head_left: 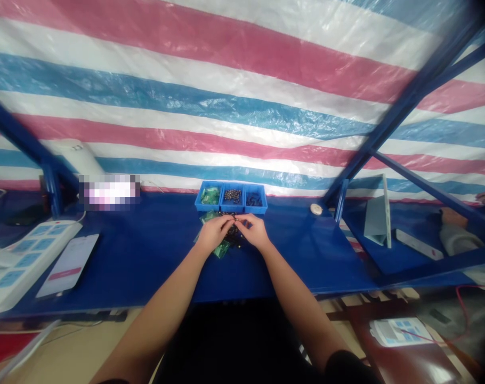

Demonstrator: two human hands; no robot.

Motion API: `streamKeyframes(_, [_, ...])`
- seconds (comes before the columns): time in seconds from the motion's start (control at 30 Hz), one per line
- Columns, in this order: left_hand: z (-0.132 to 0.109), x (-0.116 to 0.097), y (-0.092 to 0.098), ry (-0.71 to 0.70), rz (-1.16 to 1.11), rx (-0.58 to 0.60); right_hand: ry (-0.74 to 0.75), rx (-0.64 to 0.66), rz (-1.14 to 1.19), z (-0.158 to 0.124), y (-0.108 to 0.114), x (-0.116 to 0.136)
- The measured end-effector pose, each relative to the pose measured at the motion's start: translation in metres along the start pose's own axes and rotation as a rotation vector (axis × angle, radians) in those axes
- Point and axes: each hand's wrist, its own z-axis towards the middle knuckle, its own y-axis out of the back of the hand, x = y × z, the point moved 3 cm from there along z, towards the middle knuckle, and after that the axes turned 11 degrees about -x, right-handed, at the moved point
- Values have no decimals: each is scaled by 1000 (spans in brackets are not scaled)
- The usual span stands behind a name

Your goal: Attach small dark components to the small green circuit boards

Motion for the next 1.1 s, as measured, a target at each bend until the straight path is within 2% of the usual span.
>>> streamKeyframes(0.17, [0, -2, 1, 43, 24, 8, -12, -1, -19, 0, 0, -2])
streamKeyframes(1.1, [-1, -2, 1, 31, 4, 52, -39, 19, -4, 0, 0, 0])
